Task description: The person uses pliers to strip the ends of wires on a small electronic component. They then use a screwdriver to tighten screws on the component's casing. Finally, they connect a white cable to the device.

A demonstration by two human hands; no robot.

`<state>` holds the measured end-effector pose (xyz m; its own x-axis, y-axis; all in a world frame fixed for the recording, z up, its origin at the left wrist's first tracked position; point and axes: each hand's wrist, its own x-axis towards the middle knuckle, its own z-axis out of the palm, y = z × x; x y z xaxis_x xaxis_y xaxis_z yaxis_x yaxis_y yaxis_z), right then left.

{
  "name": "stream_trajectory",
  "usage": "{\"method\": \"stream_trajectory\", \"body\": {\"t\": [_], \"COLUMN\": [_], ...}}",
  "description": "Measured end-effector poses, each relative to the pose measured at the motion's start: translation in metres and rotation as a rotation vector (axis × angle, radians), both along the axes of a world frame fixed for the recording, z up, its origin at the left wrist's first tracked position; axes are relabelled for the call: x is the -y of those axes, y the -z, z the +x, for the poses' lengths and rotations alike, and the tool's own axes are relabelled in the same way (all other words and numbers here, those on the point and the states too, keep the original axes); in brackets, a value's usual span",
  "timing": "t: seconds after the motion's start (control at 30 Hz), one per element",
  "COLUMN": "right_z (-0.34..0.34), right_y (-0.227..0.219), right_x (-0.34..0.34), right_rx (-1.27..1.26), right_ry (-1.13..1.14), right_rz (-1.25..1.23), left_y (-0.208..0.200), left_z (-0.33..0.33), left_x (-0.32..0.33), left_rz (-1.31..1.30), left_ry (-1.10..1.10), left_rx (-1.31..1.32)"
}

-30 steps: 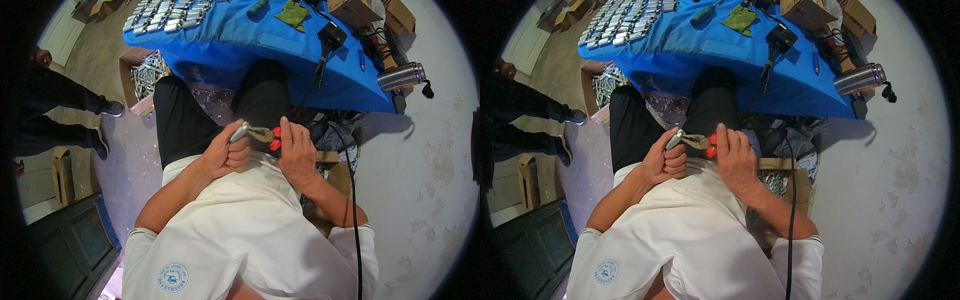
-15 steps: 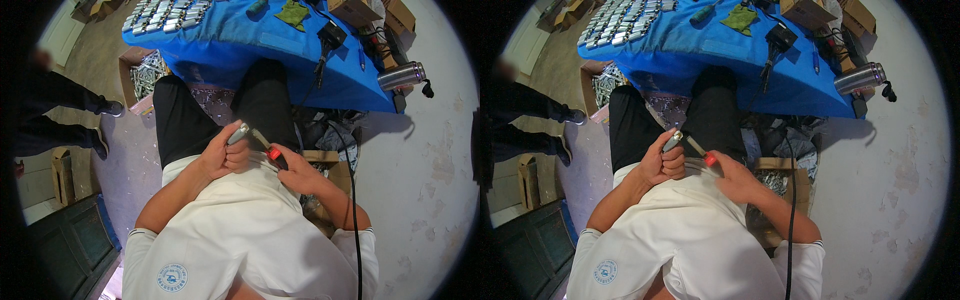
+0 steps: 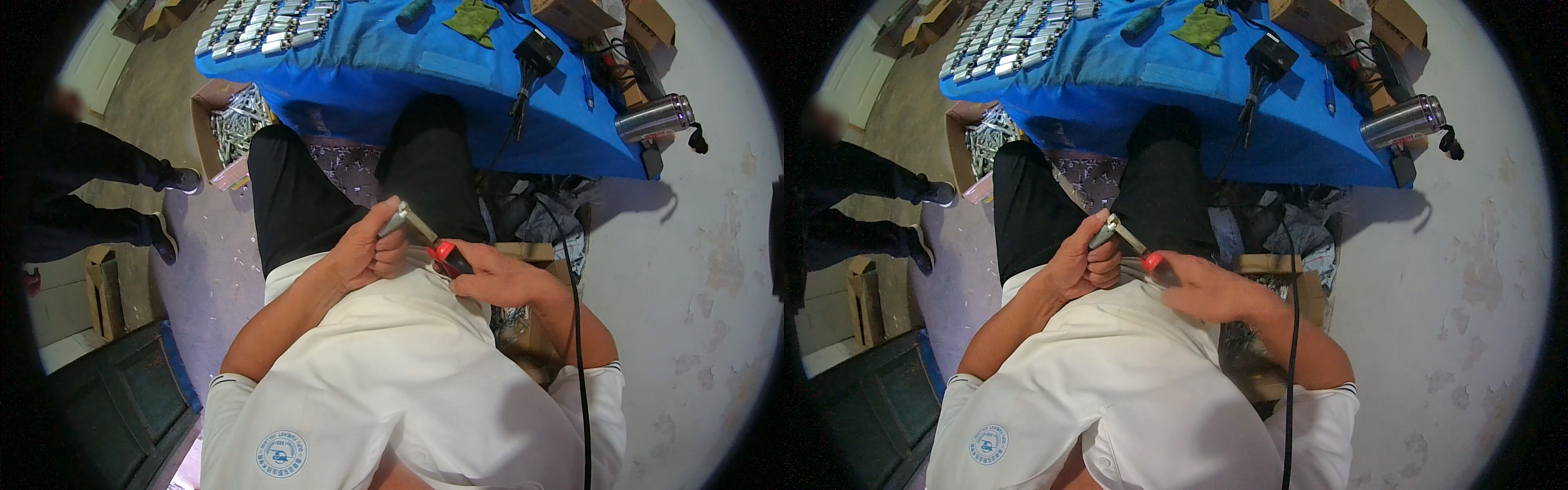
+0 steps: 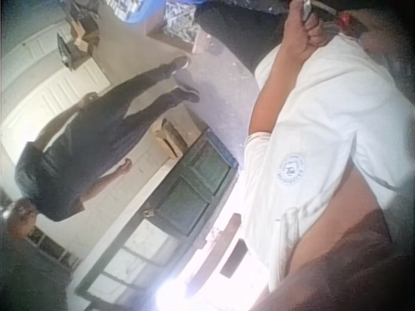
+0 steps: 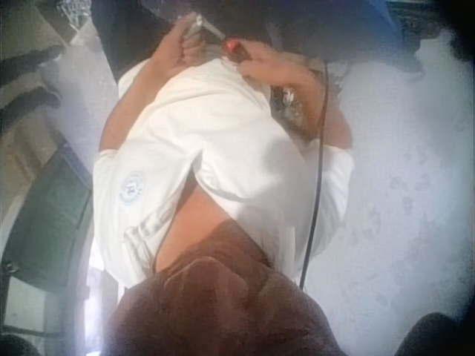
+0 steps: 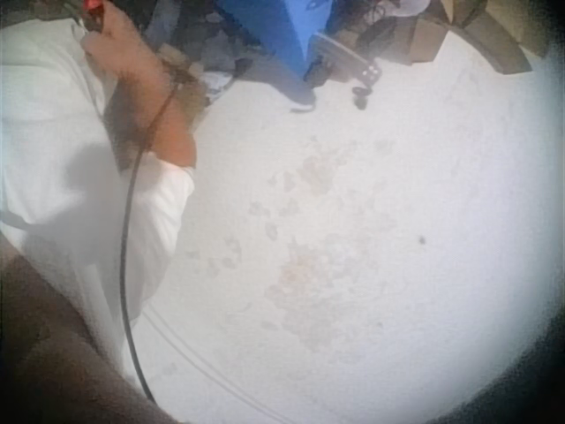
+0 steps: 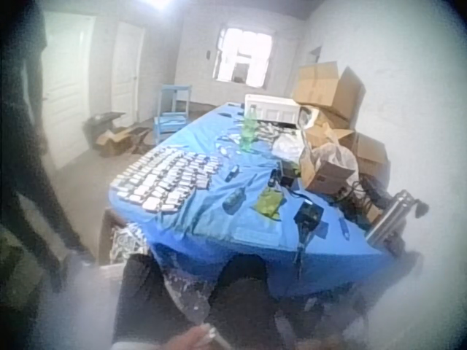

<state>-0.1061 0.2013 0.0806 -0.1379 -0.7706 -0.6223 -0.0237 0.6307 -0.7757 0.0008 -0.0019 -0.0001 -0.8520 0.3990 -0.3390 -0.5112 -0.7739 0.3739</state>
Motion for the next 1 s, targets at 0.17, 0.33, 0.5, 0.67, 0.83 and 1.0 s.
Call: {"method": "stream_trajectory", "body": {"t": [0.17,0.33,0.5,0.67,0.83,1.0], "right_z": [-0.007,-0.007,-0.003,0.003,0.01,0.019], "right_y": [-0.001,0.0,-0.009,-0.004,-0.012,-0.004], "right_x": [0.0,0.004,0.011,0.007,0.013,0.013], "right_rx": [-0.049,-0.133,-0.044,-0.268,-0.405,-0.481], "right_ry": [-0.042,-0.089,-0.034,-0.093,-0.1,-0.05], "right_rz": [0.022,0.066,0.135,0.064,0.17,0.159], "left_y": [0.0,0.005,0.004,0.002,0.005,0.002], "left_z": [-0.003,-0.003,-0.001,-0.001,0.002,0.001], "left_x": [-0.001,-0.002,-0.004,-0.007,-0.005,-0.002], "left_rz": [-0.078,-0.085,-0.129,-0.181,-0.165,-0.028], "left_ry": [0.017,0.004,-0.011,-0.043,-0.041,-0.04], "left_rx": [0.068,0.033,0.016,0.016,0.009,0.004]}}
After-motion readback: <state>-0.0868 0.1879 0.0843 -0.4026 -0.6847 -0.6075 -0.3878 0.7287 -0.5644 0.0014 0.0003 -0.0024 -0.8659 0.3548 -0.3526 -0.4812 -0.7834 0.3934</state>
